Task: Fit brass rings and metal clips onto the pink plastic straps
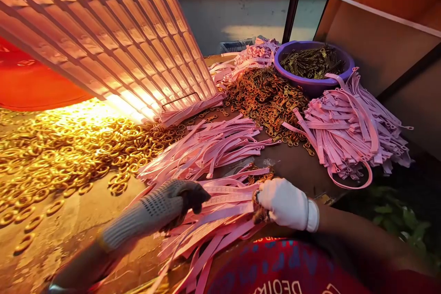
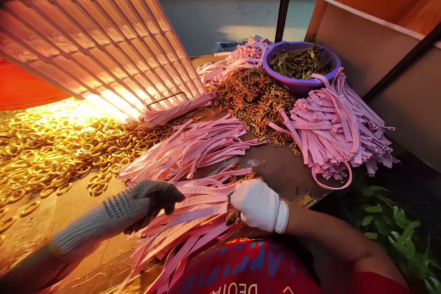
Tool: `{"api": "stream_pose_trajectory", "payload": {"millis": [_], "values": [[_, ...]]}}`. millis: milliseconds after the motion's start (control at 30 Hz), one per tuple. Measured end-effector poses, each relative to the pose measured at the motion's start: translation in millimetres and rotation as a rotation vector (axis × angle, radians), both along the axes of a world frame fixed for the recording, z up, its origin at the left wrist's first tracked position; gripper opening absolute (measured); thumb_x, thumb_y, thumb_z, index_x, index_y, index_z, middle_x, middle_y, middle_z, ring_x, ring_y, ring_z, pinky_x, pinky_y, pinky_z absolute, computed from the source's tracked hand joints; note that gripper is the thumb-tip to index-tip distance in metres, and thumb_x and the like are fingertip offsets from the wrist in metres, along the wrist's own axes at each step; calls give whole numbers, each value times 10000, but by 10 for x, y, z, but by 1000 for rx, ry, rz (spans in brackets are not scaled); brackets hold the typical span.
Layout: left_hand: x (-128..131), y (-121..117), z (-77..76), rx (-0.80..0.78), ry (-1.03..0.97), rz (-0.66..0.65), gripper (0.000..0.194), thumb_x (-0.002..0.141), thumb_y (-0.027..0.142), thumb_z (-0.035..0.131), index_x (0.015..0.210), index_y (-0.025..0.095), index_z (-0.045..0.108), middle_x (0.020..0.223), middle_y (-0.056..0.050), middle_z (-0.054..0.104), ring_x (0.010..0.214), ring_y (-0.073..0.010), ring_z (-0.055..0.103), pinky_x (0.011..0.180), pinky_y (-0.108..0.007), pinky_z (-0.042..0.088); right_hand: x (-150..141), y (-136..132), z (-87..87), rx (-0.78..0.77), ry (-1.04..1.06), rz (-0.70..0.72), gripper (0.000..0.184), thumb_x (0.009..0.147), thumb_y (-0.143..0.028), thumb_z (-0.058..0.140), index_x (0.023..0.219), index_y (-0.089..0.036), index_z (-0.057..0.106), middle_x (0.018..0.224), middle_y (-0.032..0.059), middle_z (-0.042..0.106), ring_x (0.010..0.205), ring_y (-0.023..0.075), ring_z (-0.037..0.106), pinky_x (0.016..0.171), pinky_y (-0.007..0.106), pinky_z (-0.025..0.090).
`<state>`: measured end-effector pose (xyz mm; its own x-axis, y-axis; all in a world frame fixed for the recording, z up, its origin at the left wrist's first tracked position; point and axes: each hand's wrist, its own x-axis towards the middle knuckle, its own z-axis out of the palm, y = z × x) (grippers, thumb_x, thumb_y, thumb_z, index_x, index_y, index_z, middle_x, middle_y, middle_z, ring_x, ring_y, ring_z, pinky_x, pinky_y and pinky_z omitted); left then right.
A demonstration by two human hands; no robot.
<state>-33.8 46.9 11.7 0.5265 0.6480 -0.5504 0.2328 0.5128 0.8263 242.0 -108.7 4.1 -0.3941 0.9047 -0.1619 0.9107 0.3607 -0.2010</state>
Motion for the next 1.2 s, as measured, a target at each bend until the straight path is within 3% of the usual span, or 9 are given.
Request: {"api": "stream_pose_trajectory", "payload": {"millis": [100,300,533,667,767,833,900,1033,1200], "values": [[55,-37,-43,14,115,-63,108,791,236,792,807,133,765,512,5,607,327,-49,427,310,-119,322,351,211,18,143,86,-27,176,887,-253,665,1034,-164,704,1114,114,711,996,237,623,816,305,435],[680,-334,-131,-546,-227,248,169,954,203,570,1033,99,677,653,-47,642,374,-67,487,300,-127,349,1171,1332,-67,200,-196,-393,262,892,-33,508,1045,-79,716,1130,197,698,1133,283,568,922,360,400],[1022,-410,-124,-637,-488,392,263,1003,152,442,1138,51,643,691,-104,670,432,-102,563,297,-126,338,1441,1981,-232,235,-168,-411,290,844,-1,446,950,-46,712,1141,266,681,1213,367,512,1001,532,369],[987,-413,-116,-597,-512,441,189,937,99,523,1015,53,689,688,-94,678,405,-66,521,315,-117,333,1326,1880,-135,302,-31,-394,397,924,-101,394,1205,-123,674,1193,182,690,1137,304,592,996,507,428],[974,-403,-158,-570,-496,504,201,918,83,508,965,54,701,708,-109,699,426,-83,558,310,-126,331,971,1482,-101,315,176,-317,400,937,-149,428,1278,-189,633,1111,96,727,974,217,662,895,375,516],[982,-406,-231,-529,-502,553,243,915,80,488,1007,59,712,728,-113,716,459,-102,597,314,-132,343,622,1125,-96,248,669,-237,374,943,-172,466,1281,-190,626,1041,73,742,851,181,680,796,317,546],[1005,-428,-324,-466,-536,574,272,892,80,516,1070,75,721,774,-109,739,511,-117,638,346,-140,394,260,805,-79,165,878,-254,342,947,-200,539,1274,-222,635,1043,54,752,867,173,690,817,301,556],[1059,-499,-445,-400,-598,595,274,824,67,594,1051,114,741,889,-102,774,639,-144,707,491,-177,532,-223,497,-33,71,822,-288,488,817,-96,616,1279,-251,640,1217,74,734,1098,241,684,1003,380,536],[1017,-516,-334,-527,-686,596,224,885,154,586,1048,140,739,851,-104,768,552,-130,661,411,-175,460,-322,517,-15,124,1000,-368,406,835,-126,620,1222,-244,654,1175,71,730,1086,237,677,1017,390,530]]}}
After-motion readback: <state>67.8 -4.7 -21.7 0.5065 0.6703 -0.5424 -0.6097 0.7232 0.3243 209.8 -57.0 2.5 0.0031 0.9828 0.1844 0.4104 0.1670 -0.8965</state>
